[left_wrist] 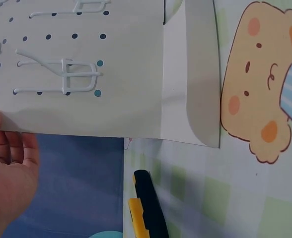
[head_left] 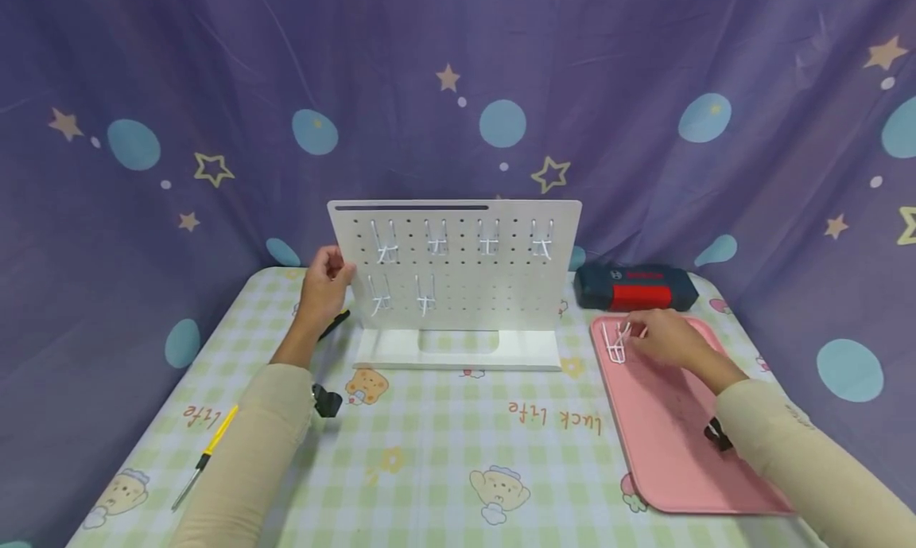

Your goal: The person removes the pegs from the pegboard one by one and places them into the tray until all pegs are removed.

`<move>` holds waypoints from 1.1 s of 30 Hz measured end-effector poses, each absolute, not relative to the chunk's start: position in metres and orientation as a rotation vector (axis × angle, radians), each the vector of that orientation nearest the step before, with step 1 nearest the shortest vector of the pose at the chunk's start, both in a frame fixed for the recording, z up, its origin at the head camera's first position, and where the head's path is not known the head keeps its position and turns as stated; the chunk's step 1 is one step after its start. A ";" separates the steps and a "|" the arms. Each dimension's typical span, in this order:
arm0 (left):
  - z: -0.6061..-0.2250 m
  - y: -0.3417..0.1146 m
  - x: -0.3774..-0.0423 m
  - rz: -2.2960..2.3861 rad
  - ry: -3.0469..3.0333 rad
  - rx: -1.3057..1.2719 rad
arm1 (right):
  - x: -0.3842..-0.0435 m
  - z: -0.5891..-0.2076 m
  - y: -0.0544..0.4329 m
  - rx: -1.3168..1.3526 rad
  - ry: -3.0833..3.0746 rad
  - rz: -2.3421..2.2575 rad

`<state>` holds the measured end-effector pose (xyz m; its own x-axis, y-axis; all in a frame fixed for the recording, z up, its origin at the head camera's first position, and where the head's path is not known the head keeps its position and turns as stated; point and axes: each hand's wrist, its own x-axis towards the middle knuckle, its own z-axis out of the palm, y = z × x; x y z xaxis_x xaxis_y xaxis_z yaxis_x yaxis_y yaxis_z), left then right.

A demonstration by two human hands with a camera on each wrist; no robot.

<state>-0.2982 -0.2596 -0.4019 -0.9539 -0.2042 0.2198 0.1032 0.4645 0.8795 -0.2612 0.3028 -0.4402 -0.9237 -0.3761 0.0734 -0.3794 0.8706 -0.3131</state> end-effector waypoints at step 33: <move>-0.404 -0.260 -0.300 -1.498 -2.427 0.096 | -0.264 -0.406 0.143 0.777 -2.685 0.677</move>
<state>-0.3000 -0.2602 -0.4038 -0.9566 -0.2050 0.2071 0.0931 0.4583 0.8839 -0.2637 0.1433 -0.4057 -0.8214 -0.4340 0.3701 -0.5576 0.7476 -0.3608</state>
